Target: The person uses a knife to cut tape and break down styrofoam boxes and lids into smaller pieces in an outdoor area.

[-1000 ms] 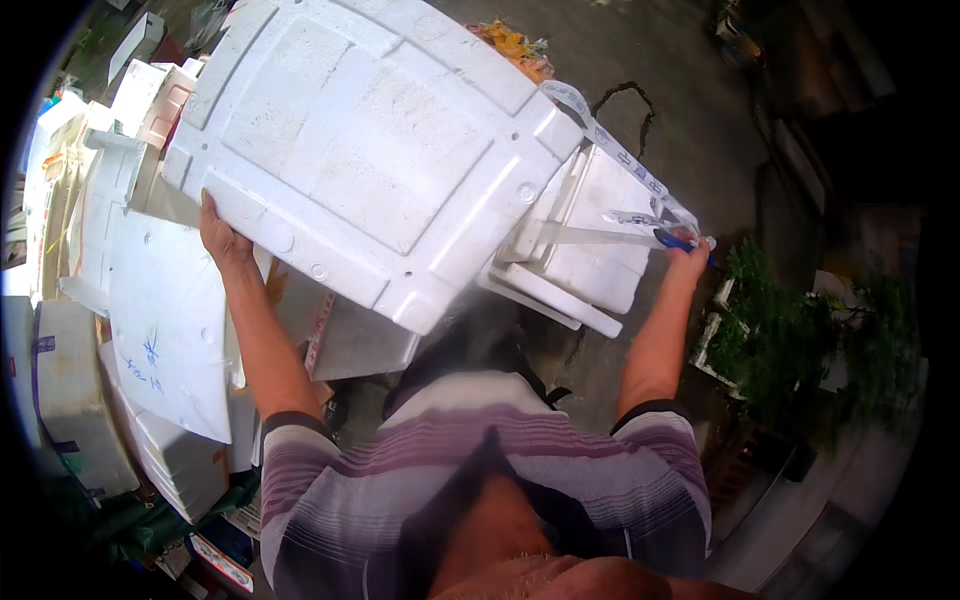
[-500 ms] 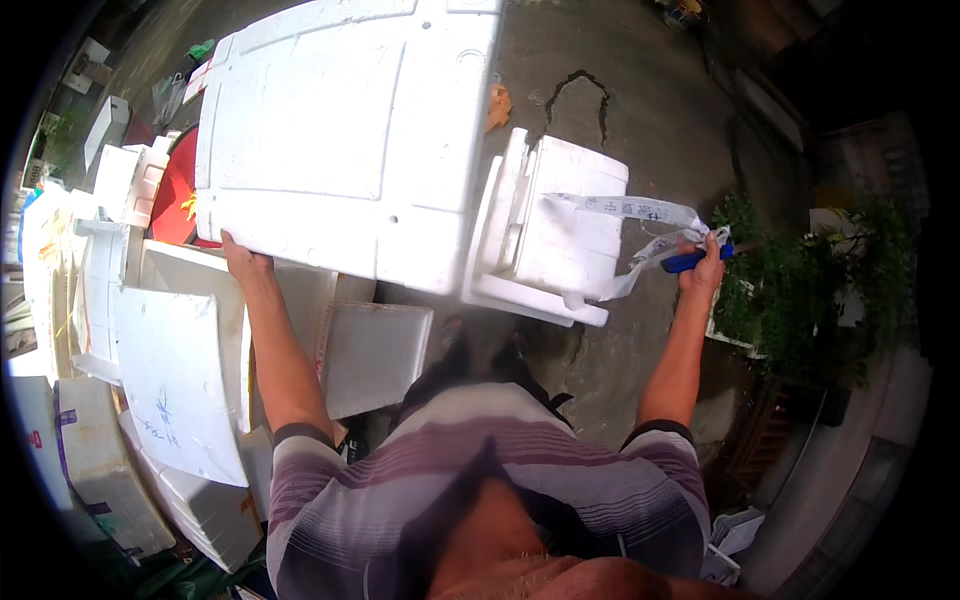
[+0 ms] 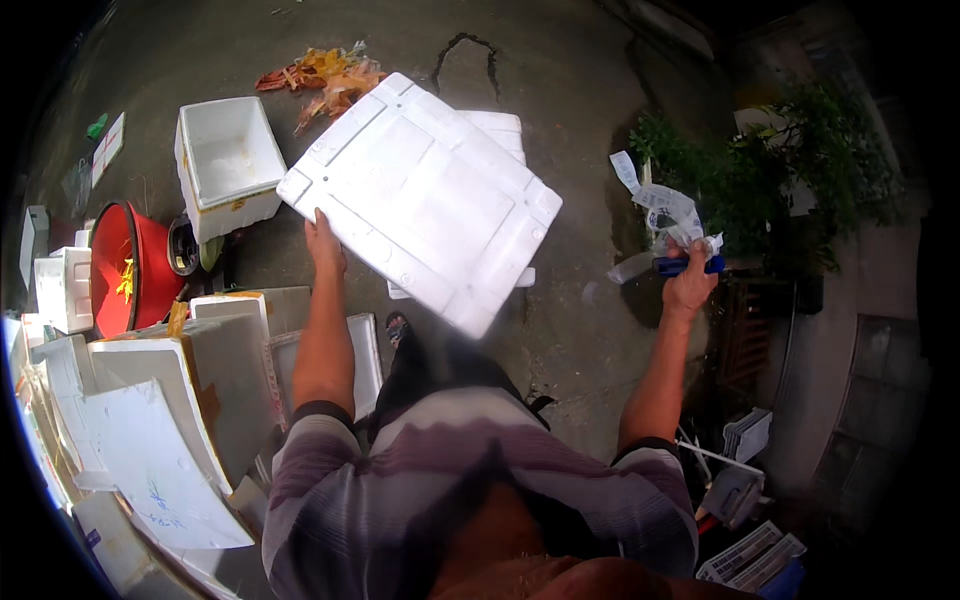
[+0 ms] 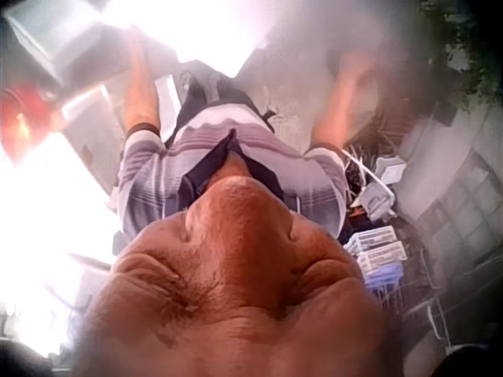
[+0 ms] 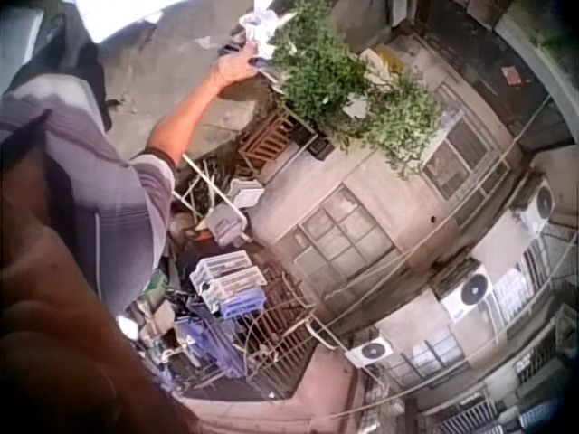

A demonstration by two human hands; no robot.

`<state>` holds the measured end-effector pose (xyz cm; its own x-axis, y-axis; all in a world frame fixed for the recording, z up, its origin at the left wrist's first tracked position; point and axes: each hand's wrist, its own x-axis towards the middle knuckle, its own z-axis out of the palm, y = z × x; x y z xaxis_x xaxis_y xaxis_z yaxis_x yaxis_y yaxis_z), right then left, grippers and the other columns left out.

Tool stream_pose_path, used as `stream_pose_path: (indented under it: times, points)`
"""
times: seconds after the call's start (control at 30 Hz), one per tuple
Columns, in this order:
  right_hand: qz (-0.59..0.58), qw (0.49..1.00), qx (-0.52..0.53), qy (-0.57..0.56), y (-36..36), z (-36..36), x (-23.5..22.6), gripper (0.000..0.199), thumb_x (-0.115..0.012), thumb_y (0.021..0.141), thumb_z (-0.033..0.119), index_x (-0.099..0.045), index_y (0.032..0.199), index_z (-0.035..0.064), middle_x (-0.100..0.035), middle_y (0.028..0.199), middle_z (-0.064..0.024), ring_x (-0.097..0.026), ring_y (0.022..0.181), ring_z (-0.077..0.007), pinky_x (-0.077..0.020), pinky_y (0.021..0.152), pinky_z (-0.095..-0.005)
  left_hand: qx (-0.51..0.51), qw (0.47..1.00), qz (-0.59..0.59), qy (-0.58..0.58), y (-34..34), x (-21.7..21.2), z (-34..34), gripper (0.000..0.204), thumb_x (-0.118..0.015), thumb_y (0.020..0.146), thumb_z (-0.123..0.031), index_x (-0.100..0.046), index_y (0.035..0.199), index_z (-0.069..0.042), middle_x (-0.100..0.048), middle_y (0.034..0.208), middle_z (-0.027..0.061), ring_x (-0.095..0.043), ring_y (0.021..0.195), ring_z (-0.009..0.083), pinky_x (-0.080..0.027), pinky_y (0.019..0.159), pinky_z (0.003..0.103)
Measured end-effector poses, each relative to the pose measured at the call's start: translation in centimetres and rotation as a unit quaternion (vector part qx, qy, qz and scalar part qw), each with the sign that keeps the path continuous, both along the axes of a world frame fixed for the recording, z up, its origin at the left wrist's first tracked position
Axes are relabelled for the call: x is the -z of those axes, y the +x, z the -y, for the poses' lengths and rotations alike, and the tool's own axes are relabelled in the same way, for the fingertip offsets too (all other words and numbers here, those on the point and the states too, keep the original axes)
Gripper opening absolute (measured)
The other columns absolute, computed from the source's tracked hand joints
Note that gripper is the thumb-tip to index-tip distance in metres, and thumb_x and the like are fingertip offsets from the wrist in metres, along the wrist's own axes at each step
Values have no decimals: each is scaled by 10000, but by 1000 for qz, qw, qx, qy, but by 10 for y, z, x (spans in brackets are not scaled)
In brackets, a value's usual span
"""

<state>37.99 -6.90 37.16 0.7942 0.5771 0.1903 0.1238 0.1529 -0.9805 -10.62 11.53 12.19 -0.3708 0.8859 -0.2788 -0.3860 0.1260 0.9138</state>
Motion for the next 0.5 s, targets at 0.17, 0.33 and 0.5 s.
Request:
stream_pose_path:
  times: [0.17, 0.33, 0.5]
  points:
    - [-7, 958, -267, -99, -51, -10, 27, 213, -582, 843, 58, -590, 1034, -34, -634, 804, -90, -567, 639, -141, -443, 594, -270, 149, 941, -300, -40, 79, -74, 6, 724, -591, 883, -303, -246, 1385, 89, -394, 1360, 270, -474, 1194, 292, -378, 987, 353]
    - [-188, 815, -511, -198, -108, -21, 33, 297, -642, 787, 88, -583, 1051, -33, -604, 765, -101, -580, 604, -181, -450, 564, -286, 540, 799, -141, 221, 169, -201, 64, 532, -543, 855, -214, -435, 1350, -54, -437, 1386, 129, -375, 1297, 274, -252, 1082, 376]
    - [-365, 693, -598, -168, -115, -27, 34, 269, -614, 770, 72, -579, 1008, -48, -633, 789, -97, -597, 572, -161, -484, 500, -250, 665, 745, 33, 46, 168, -190, 107, 758, -588, 830, -545, -430, 1336, -3, -563, 1165, 104, -517, 1050, 180, -401, 926, 325]
